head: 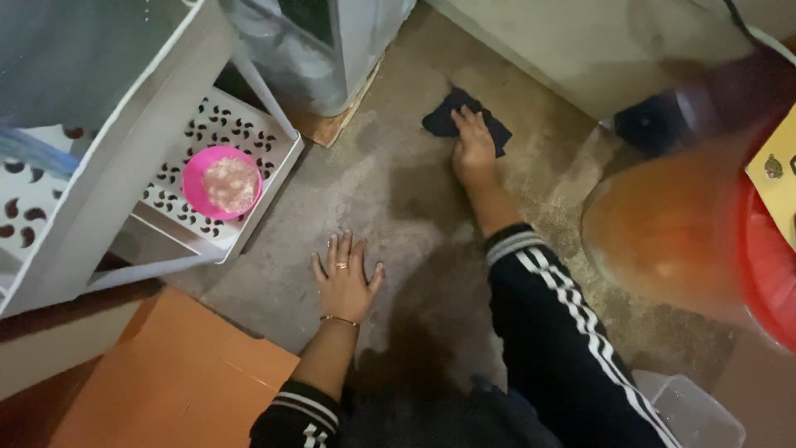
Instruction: The person kneels on the floor and wipes a concrete surface with a dark cloth. They briefly move a white plastic storage rack to access the area behind it, then continue wiping the floor. The person also briefly touches a red bucket before resuming wiping.
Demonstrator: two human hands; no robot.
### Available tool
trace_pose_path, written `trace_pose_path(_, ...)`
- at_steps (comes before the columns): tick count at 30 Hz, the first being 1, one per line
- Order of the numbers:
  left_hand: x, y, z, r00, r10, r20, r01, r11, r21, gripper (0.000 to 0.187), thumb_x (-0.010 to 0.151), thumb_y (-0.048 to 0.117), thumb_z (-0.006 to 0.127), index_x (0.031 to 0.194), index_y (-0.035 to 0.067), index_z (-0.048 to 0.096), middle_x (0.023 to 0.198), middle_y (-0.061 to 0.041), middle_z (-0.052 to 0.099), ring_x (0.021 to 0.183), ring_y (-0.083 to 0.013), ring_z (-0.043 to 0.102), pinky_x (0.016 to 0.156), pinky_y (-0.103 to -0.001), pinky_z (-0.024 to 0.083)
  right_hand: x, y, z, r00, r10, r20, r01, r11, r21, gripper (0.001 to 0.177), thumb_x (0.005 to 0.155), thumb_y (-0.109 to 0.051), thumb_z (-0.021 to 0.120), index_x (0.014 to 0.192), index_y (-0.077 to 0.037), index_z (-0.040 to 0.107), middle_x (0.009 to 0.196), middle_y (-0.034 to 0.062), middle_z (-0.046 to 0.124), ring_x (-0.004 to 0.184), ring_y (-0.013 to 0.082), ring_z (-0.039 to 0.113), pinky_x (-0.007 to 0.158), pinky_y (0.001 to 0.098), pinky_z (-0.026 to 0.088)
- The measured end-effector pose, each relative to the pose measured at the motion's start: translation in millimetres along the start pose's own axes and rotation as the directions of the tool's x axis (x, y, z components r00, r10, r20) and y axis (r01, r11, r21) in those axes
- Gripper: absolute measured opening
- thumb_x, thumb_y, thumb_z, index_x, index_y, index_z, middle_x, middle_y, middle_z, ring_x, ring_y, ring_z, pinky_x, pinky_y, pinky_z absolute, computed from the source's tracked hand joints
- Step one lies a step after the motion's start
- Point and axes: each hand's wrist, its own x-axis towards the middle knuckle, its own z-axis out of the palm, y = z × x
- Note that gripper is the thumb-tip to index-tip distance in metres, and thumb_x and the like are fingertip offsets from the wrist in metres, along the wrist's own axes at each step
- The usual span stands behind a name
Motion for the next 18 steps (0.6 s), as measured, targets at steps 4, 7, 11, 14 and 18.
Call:
trace_pose_path(4,-1.8,4.2,-9.8,0.999,-0.009,0.034,0.009,1.000,-0.011,0.053,0.102,0.053,0.048,0.144,0.021,0.041,0.161,-0.008,0.031,0.153,-0.0302,0.024,0.118,-0.068,0.016,-70.4,-84.8,-69.8,0.883,0.260,0.390,-0.301,0.952,0.047,0.054,0.104,0.000,0.043,0.154,-0.018,0.050,0.160,0.0098,0.045,0.152,0.0337,0.033,0.125,0.0498,0.028)
trace_pose_path(7,-0.1,5.3,-12.2,0.998,-0.024,0.061,0.023,1.000,0.016,0.054,0.101,0.054,0.049,0.144,0.022,0.041,0.161,-0.006,0.033,0.154,-0.0281,0.025,0.118,-0.067,0.017,-141.3,-120.4,-101.0,0.929,0.030,0.368,-0.086,0.987,0.137,0.045,0.097,-0.005,0.041,0.135,-0.012,0.064,0.131,0.0194,0.065,0.128,0.0432,0.057,0.115,0.0539,0.041)
trace_pose_path(11,-0.3,4.5,-11.1,0.998,-0.019,0.054,0.019,1.000,-0.006,0.055,0.101,0.054,0.049,0.145,0.022,0.040,0.160,-0.007,0.033,0.153,-0.0295,0.026,0.118,-0.067,0.017,-167.4,-151.4,-144.6,0.876,-0.002,0.483,-0.122,0.967,0.226,0.058,0.094,-0.002,0.047,0.148,-0.021,0.058,0.149,0.0109,0.058,0.137,0.0421,0.050,0.114,0.0524,0.038)
trace_pose_path(14,0.9,2.9,-8.1,1.000,-0.003,0.026,0.003,1.000,-0.025,0.053,0.102,0.054,0.049,0.144,0.022,0.040,0.160,-0.008,0.032,0.153,-0.0304,0.025,0.117,-0.068,0.017,-140.3,-124.9,-117.8,0.871,-0.077,0.486,-0.030,0.977,0.209,0.055,0.094,-0.002,0.045,0.144,-0.020,0.061,0.143,0.0117,0.062,0.134,0.0400,0.054,0.113,0.0520,0.041)
trace_pose_path(18,-0.9,3.2,-8.8,1.000,0.001,0.030,0.000,0.999,-0.036,0.054,0.102,0.052,0.050,0.145,0.021,0.038,0.160,-0.009,0.032,0.154,-0.0317,0.023,0.117,-0.069,0.016,-84.9,-80.5,-47.2,0.953,-0.143,0.265,0.101,0.981,0.167,0.050,0.104,-0.012,0.036,0.147,-0.016,0.060,0.143,0.0155,0.061,0.133,0.0367,0.056,0.114,0.0494,0.041)
